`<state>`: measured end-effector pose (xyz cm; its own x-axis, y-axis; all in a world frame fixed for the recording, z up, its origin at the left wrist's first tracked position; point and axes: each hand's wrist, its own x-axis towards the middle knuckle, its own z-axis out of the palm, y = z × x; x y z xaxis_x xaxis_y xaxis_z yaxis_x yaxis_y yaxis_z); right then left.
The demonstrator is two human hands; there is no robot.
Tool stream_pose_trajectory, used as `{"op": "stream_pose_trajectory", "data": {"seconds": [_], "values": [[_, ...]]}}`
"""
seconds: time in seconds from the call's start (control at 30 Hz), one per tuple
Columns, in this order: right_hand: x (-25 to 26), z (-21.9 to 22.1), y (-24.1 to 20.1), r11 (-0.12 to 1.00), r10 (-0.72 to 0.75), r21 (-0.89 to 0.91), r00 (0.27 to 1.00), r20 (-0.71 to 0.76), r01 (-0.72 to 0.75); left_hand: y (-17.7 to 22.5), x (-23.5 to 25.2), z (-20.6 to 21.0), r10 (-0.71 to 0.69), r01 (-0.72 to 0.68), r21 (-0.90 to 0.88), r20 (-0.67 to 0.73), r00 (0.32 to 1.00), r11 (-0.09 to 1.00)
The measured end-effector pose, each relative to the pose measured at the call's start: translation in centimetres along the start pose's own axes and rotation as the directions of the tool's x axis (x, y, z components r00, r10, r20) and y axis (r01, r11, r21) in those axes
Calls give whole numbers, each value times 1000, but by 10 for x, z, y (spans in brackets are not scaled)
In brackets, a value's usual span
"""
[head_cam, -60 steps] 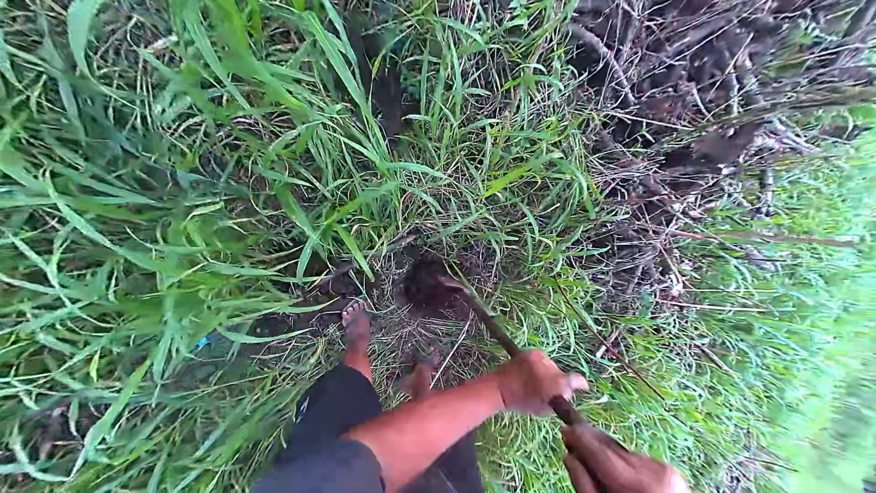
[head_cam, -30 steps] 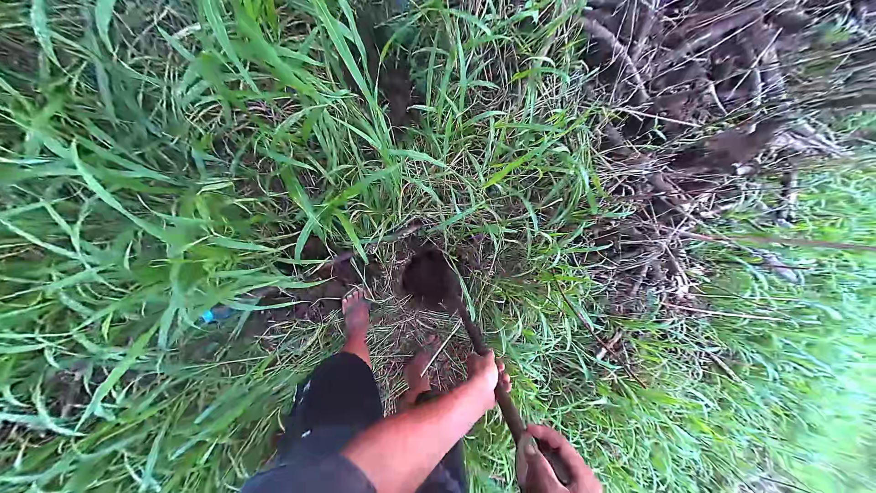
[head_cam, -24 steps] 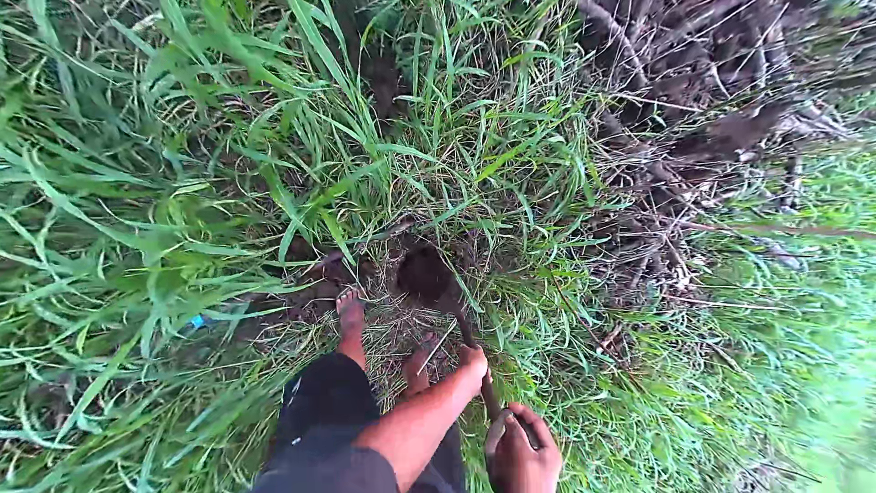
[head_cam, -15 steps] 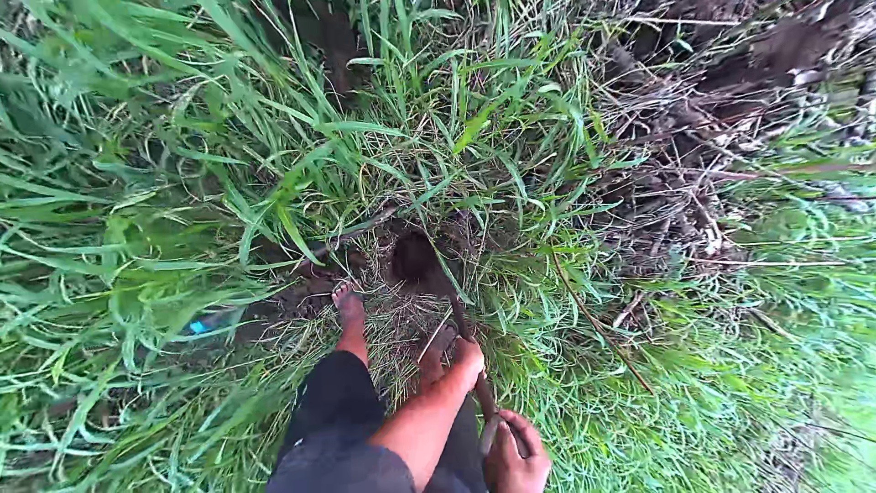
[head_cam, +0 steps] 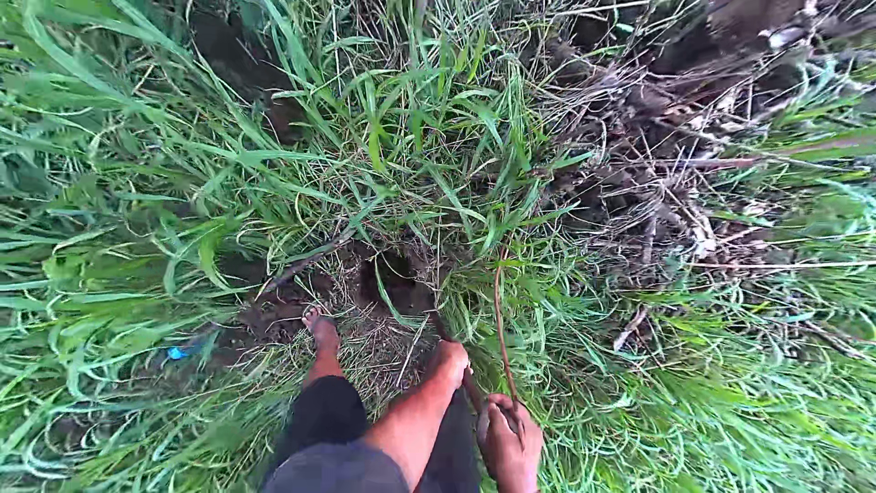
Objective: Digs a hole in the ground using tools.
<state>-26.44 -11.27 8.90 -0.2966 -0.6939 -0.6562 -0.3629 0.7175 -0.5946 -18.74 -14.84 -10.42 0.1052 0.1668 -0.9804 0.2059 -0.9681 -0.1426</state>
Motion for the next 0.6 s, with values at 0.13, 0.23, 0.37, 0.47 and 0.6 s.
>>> {"op": "stream_pose_trajectory", "data": {"seconds": [0.13,0.23,0.37,0.47,0.6], "values": [[29,-49,39,999,18,44,1000,5,-18,-19,15,51,68,-63,67,-75,995,996],[64,-86,80,988,52,147,998,22,-55,-25,28,98,80,-68,81,-162,983,994],[89,-89,121,981,53,185,998,22,-56,-23,55,123,96,-71,116,-221,971,991],[67,-81,139,979,43,199,999,27,-47,-47,65,113,113,-78,157,-230,967,985],[73,-93,169,973,12,232,1000,29,-18,-58,75,128,138,-96,173,-250,958,980]]}}
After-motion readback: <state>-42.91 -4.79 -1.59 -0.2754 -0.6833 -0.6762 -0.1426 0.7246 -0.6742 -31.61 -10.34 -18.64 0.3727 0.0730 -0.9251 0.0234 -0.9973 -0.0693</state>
